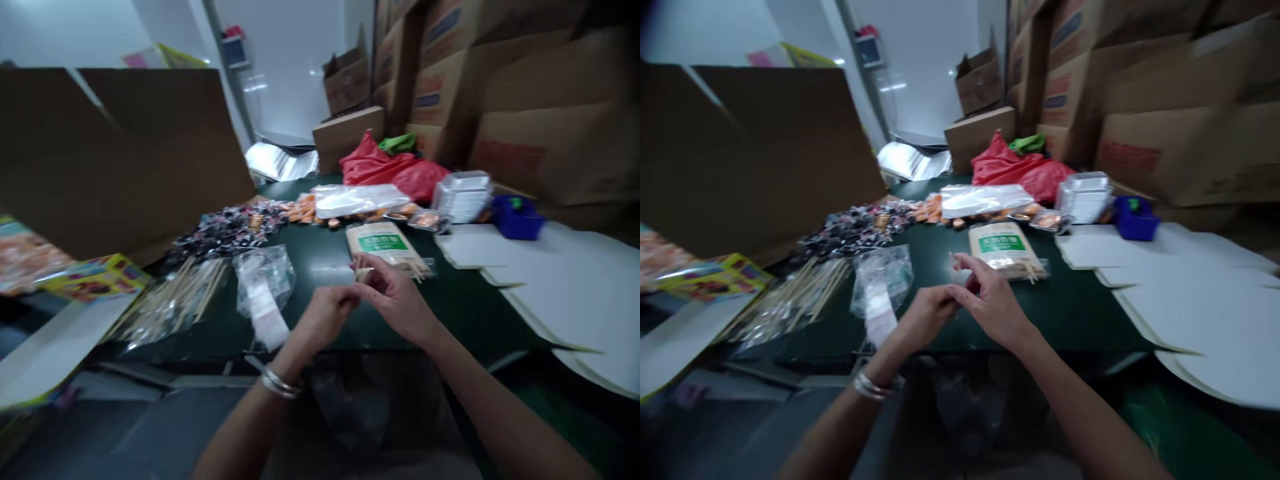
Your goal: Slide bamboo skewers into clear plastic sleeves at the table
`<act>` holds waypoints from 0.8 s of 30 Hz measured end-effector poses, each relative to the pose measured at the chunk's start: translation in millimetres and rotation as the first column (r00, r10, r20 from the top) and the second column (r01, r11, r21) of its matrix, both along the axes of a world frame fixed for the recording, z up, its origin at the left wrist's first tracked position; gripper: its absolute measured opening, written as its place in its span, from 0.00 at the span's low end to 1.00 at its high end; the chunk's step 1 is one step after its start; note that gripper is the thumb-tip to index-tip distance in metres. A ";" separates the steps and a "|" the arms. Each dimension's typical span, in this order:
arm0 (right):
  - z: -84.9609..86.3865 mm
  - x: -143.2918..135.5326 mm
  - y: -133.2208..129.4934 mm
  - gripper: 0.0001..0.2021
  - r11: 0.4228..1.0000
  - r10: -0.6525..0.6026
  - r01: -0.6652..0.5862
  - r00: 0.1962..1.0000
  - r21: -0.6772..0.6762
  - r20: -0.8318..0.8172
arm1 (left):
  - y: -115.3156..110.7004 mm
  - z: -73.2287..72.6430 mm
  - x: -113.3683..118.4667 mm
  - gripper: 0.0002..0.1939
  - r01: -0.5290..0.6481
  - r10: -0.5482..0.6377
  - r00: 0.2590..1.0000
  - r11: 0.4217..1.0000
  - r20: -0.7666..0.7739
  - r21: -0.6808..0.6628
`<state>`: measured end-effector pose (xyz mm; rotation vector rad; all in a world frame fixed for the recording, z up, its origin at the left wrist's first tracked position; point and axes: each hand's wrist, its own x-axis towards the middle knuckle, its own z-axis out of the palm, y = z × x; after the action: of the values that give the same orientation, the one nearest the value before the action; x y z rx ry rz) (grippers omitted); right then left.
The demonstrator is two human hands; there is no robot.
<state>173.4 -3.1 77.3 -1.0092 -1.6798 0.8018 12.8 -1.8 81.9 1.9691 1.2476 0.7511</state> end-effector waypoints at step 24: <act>-30.4 -60.0 21.1 0.14 0.908 0.416 -0.391 0.882 -0.148 0.220 | -22.1 -70.3 -168.1 0.10 -0.354 0.466 0.704 0.885 -0.536 0.304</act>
<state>113.3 18.0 46.9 -0.8601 -2.1272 1.0748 -155.3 -23.9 11.6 2.1847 2.1262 0.4518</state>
